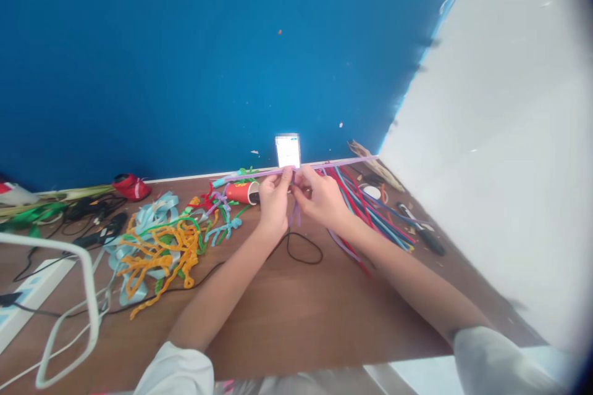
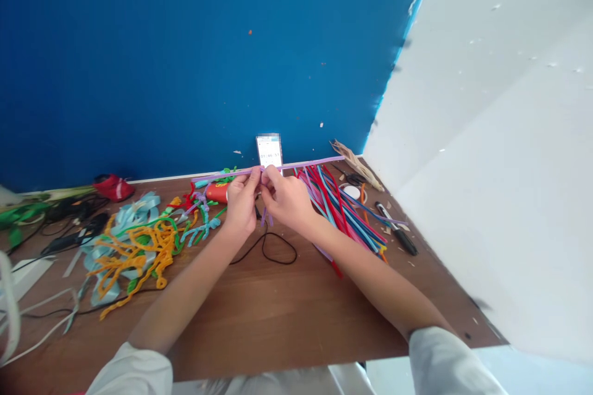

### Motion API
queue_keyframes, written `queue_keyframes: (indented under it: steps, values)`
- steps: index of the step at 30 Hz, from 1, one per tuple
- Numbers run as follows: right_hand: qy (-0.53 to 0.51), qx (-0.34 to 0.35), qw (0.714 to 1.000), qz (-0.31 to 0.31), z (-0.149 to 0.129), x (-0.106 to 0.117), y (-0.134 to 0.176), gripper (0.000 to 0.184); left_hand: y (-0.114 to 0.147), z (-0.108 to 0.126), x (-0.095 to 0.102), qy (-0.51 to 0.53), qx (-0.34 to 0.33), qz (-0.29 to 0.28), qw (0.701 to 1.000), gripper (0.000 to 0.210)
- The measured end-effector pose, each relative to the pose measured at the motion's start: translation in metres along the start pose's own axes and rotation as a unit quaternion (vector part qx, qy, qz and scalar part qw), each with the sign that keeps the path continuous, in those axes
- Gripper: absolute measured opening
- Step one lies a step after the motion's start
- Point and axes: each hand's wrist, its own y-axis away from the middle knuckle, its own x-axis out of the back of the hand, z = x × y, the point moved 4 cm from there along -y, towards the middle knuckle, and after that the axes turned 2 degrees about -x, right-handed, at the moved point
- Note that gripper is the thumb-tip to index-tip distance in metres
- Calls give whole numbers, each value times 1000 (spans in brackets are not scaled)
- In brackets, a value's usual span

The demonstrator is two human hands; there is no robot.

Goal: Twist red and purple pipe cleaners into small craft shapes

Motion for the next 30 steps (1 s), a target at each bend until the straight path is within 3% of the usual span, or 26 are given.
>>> queue_keyframes:
  steps: [5, 15, 30]
  values:
    - [55, 21, 998, -2, 1, 8, -3, 6, -5, 5, 4, -82, -81, -7, 993, 26]
    - [163, 138, 976, 51, 0, 10, -2, 16, -3, 14, 0, -143, -137, -72, 978, 21]
    - [251, 226, 941, 26, -2, 11, -3, 21, -9, 11, 3, -145, -162, -113, 969, 30]
